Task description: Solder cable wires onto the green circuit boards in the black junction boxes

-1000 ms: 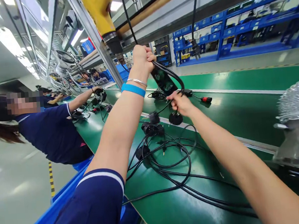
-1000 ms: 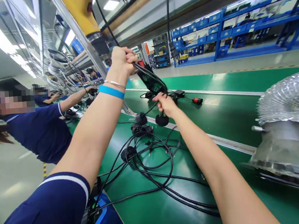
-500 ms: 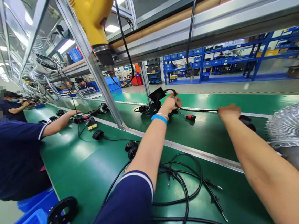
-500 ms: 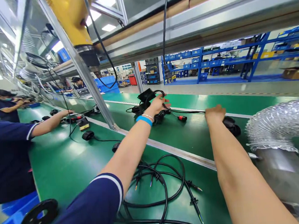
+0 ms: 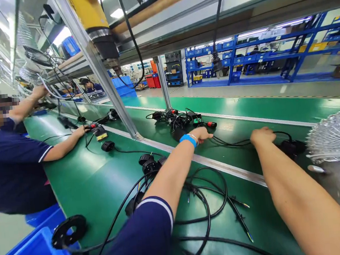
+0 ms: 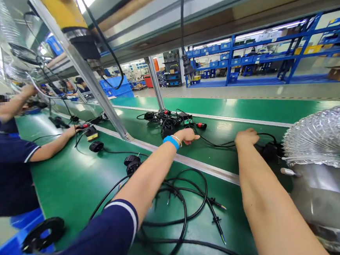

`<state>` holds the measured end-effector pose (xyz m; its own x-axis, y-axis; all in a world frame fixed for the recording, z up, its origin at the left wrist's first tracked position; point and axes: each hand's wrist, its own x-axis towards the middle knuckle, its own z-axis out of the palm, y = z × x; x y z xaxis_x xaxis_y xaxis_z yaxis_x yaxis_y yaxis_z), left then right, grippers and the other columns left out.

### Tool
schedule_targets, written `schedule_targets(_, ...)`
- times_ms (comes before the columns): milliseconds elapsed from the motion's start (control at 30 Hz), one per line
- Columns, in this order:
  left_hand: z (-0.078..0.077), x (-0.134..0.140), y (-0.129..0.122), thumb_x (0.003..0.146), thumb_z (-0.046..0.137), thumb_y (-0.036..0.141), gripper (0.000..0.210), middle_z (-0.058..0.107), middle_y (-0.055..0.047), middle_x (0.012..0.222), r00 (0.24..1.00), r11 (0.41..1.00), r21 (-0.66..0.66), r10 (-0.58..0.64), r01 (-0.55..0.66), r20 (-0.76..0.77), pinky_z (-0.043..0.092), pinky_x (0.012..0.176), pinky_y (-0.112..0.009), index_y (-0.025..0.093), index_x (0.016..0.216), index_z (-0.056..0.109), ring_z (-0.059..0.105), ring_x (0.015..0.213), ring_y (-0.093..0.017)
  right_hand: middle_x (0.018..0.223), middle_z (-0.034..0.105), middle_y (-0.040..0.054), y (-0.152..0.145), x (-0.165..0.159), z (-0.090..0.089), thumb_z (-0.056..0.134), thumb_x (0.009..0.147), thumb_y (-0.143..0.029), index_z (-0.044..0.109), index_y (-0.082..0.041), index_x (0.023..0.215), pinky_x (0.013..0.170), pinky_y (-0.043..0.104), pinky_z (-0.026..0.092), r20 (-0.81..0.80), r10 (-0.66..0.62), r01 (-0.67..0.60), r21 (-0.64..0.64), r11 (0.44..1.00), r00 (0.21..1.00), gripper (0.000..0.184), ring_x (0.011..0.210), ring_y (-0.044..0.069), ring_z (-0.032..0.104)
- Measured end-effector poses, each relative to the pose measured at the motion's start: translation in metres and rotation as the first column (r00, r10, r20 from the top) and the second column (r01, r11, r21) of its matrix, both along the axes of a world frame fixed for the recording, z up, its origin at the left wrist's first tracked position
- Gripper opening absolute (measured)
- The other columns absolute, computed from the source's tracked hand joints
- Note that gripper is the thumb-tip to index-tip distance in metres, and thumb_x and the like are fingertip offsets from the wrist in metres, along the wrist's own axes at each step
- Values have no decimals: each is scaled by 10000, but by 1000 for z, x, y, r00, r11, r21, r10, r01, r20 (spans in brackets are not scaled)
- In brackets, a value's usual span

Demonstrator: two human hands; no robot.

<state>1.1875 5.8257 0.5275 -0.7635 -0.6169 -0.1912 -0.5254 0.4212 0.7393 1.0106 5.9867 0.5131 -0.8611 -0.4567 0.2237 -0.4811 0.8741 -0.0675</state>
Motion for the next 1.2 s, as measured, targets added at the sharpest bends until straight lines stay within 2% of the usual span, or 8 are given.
schedule_targets(167, 46, 91, -13, 707, 755, 219, 108, 631, -59, 618, 998, 994, -90, -58, 57, -19, 498, 679, -308, 138, 717, 685, 647, 714, -231, 1279, 532, 187, -49, 76, 20, 622, 808, -244, 579, -98, 1213, 948, 482, 448, 86, 288, -298, 159, 941, 954, 433, 1173, 312, 516)
schedule_targets(267, 56, 182, -7, 677, 767, 203, 93, 583, -36, 579, 997, 983, -180, 1, -15, -79, 444, 698, -247, 161, 729, 702, 633, 816, -236, 1155, 636, 130, -61, 149, 20, 634, 759, -242, 635, -160, 1187, 932, 379, 447, 192, 657, -684, 160, 712, 729, 436, 1071, 278, 584)
schedule_targets(367, 37, 289, 31, 672, 767, 313, 241, 657, -47, 752, 992, 881, -467, 20, -76, -124, 426, 734, -249, 195, 876, 719, 628, 845, -234, 1051, 683, 41, -33, 223, 8, 629, 769, -363, 659, -254, 1144, 875, 312, 459, 283, 851, -896, 106, 431, 443, 392, 957, 220, 618)
schedule_targets(467, -8, 367, 87, 763, 643, 484, 485, 690, -75, 1004, 989, 831, -536, 114, -149, -98, 447, 778, -292, 233, 1177, 616, 635, 919, -254, 1024, 685, 48, 4, 268, -9, 594, 792, -470, 681, -253, 1055, 866, 323, 452, 301, 905, -953, 62, 297, 301, 352, 946, 226, 607)
schedule_targets(700, -87, 338, 115, 744, 613, 593, 676, 652, -191, 1059, 915, 755, -527, 383, -390, -129, 474, 800, -424, 115, 1217, 536, 615, 973, -370, 1083, 624, 142, -31, 282, -41, 576, 836, -346, 603, -113, 1055, 946, 430, 400, 146, 834, -843, 0, 538, 532, 321, 1070, 247, 537)
schedule_targets(967, -83, 347, 98, 873, 464, 237, 413, 564, -67, 1179, 923, 722, -580, 238, -376, -303, 418, 967, -327, 269, 1281, 523, 524, 1096, -213, 977, 649, 79, 11, 269, 14, 261, 960, -320, 498, -163, 1242, 749, 277, 441, 15, 856, -846, -139, 514, 517, 400, 811, 160, 592)
schedule_targets(1067, -84, 356, 103, 886, 434, 220, 359, 536, -99, 1166, 949, 675, -668, 213, -314, -232, 380, 950, -412, 292, 1185, 620, 489, 1117, -268, 1038, 649, 85, 48, 258, 30, 374, 921, -366, 556, -212, 1209, 827, 332, 416, 48, 846, -847, 54, 529, 531, 374, 914, 224, 585)
schedule_targets(1200, -92, 357, 107, 837, 524, 534, 501, 485, -187, 1233, 918, 547, -804, 397, -233, 4, 314, 937, -497, 224, 1221, 608, 421, 1171, -391, 928, 677, 103, 96, 255, -2, 393, 908, -398, 658, -183, 1000, 744, 331, 436, 320, 734, -791, 384, 477, 598, 354, 819, 229, 611)
